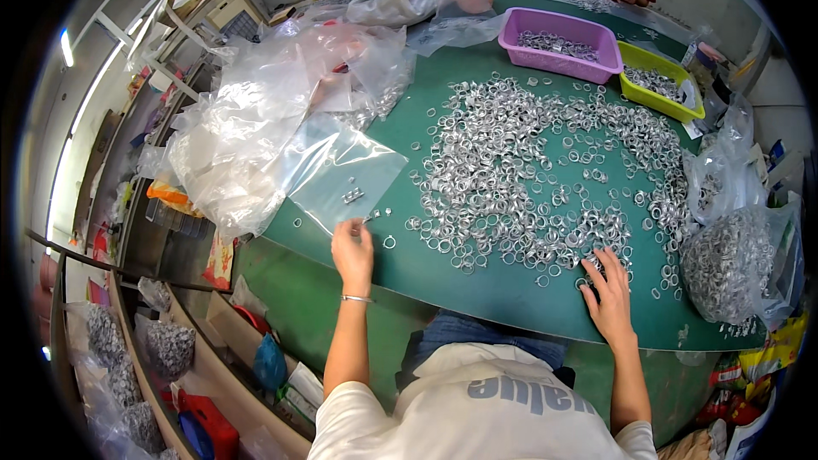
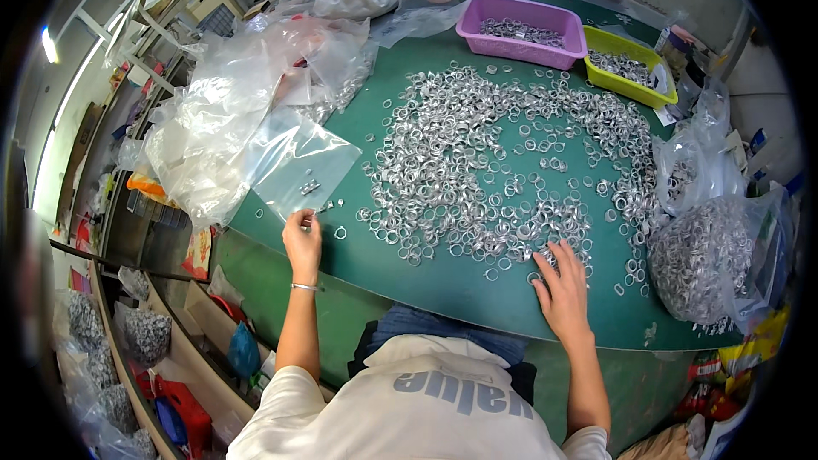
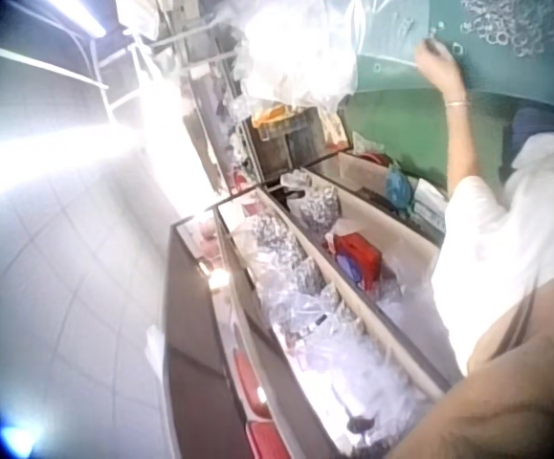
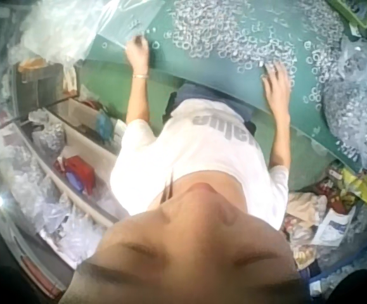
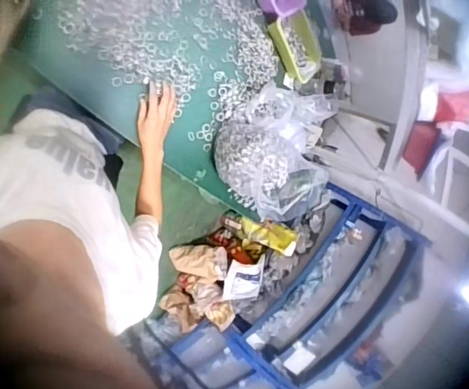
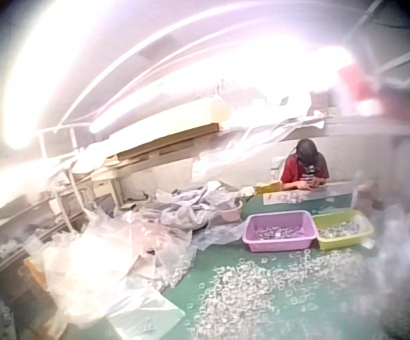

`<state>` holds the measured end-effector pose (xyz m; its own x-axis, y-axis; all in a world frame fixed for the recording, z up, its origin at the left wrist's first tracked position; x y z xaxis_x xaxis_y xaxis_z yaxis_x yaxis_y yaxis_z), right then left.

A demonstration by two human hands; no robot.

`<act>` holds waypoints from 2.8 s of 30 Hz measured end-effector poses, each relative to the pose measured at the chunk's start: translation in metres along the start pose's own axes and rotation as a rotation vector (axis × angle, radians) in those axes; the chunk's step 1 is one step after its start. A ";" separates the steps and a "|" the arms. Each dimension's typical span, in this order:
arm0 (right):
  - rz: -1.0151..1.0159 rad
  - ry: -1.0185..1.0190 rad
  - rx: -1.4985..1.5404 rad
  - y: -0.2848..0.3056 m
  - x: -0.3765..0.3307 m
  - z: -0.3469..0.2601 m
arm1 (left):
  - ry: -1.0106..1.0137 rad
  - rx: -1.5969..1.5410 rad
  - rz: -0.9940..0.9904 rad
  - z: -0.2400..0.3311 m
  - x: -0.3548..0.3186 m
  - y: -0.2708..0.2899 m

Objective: The person sorts small silver metal rings on a green table, picking them up by hand and placing them into a clear plastic bag. The person repeatedly gathers rings from the table surface and transfers them into the bag, which is held open with both hands.

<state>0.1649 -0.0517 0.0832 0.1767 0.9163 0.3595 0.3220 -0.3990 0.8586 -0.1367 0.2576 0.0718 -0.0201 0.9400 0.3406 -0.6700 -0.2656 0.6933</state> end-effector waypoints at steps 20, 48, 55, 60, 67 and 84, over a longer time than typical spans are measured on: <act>-0.013 -0.147 0.117 0.007 -0.043 0.000 | 0.329 -0.758 -1.819 0.125 -0.187 -0.016; 0.281 -0.246 0.059 0.009 -0.038 -0.009 | 0.141 -0.584 -2.078 0.148 -0.248 -0.065; 0.255 -0.185 0.046 0.004 -0.046 -0.004 | -0.022 -0.573 -1.856 0.157 -0.243 -0.060; 0.314 -0.229 0.027 0.009 -0.047 -0.003 | -0.467 -0.514 -1.178 0.182 -0.215 -0.062; 0.289 -0.390 -0.138 -0.002 -0.025 0.002 | -0.648 -0.334 -0.898 0.210 -0.212 -0.085; 0.493 -0.562 0.428 0.009 -0.045 0.016 | -0.603 -0.445 -0.912 0.211 -0.209 -0.081</act>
<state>0.1751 -0.0976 0.0686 0.7861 0.5266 0.3237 0.3909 -0.8292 0.3995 0.0785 0.0370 0.0785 0.8736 0.4590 0.1615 -0.4576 0.6621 0.5935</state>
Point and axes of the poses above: each hand's wrist, its own x-axis towards the middle knuckle, its own y-axis out of the back of the hand, z = x × y, the point moved 2 cm from there along x, towards the middle knuckle, and after that the axes turned 13 degrees about y, right-handed, at the moved point
